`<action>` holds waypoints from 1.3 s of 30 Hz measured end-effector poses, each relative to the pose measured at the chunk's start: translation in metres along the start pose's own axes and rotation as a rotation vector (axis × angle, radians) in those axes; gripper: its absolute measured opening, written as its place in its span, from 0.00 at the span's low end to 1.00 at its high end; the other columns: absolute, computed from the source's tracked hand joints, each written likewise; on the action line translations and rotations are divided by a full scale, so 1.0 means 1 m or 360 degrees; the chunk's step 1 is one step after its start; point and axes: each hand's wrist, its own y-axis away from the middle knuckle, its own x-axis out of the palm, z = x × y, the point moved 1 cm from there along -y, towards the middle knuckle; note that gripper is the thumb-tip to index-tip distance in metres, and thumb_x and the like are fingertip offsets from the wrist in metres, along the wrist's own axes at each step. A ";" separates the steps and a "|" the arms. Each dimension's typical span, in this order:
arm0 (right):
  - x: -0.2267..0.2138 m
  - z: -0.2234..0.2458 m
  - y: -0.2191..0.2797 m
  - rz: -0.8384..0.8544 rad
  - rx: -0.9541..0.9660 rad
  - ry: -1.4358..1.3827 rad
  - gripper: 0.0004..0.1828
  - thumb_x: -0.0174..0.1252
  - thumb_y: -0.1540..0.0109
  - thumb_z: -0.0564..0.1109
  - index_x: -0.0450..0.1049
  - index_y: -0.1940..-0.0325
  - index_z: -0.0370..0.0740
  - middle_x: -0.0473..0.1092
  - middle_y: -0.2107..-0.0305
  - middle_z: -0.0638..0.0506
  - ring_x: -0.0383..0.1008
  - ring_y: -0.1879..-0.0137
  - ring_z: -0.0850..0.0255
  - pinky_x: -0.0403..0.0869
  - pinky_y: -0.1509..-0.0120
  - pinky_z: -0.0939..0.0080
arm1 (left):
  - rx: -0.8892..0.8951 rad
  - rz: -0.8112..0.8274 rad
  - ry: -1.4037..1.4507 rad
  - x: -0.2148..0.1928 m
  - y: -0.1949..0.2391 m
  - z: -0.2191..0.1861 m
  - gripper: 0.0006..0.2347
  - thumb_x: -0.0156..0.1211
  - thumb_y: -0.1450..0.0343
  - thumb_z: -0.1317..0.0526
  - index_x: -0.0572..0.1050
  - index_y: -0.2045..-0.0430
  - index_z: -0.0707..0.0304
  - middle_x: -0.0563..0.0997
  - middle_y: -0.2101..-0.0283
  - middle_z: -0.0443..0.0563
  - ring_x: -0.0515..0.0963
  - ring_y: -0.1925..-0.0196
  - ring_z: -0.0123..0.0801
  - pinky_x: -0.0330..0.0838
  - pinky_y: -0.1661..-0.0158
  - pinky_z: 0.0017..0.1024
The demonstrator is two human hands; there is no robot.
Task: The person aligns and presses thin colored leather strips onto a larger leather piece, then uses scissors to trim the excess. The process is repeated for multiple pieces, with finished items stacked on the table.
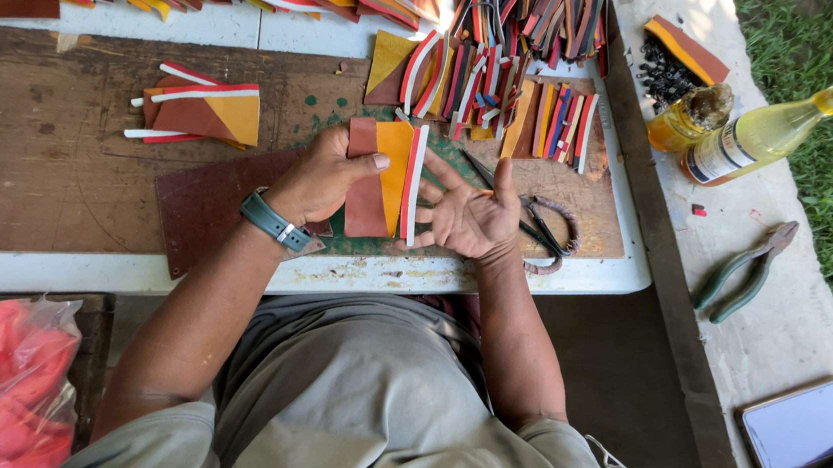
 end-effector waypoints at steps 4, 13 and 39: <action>-0.003 -0.002 0.003 0.0035 -0.0032 -0.0089 0.62 0.42 0.41 0.86 0.42 0.15 0.48 0.46 0.22 0.39 0.55 0.23 0.31 0.52 0.28 0.10 | -0.0003 -0.0005 0.0027 0.000 -0.002 0.003 0.11 0.58 0.26 0.72 0.76 0.50 0.69 0.83 0.50 0.49 0.81 0.49 0.25 0.76 0.45 0.30; 0.003 -0.001 0.002 -0.0028 -0.0063 -0.0007 0.60 0.43 0.40 0.85 0.42 0.16 0.49 0.46 0.22 0.39 0.53 0.22 0.34 0.52 0.27 0.11 | 0.0037 -0.0017 -0.0006 0.005 -0.004 0.000 0.13 0.57 0.27 0.72 0.75 0.48 0.69 0.82 0.48 0.48 0.80 0.47 0.25 0.75 0.43 0.30; -0.004 -0.009 -0.004 -0.0971 -0.0939 0.1222 0.09 0.66 0.37 0.29 0.73 0.60 0.34 0.75 0.68 0.52 0.72 0.64 0.71 0.73 0.58 0.69 | 0.0256 -0.0521 -0.0831 0.067 0.011 -0.027 0.13 0.71 0.37 0.68 0.78 0.60 0.69 0.86 0.61 0.48 0.85 0.60 0.26 0.81 0.57 0.30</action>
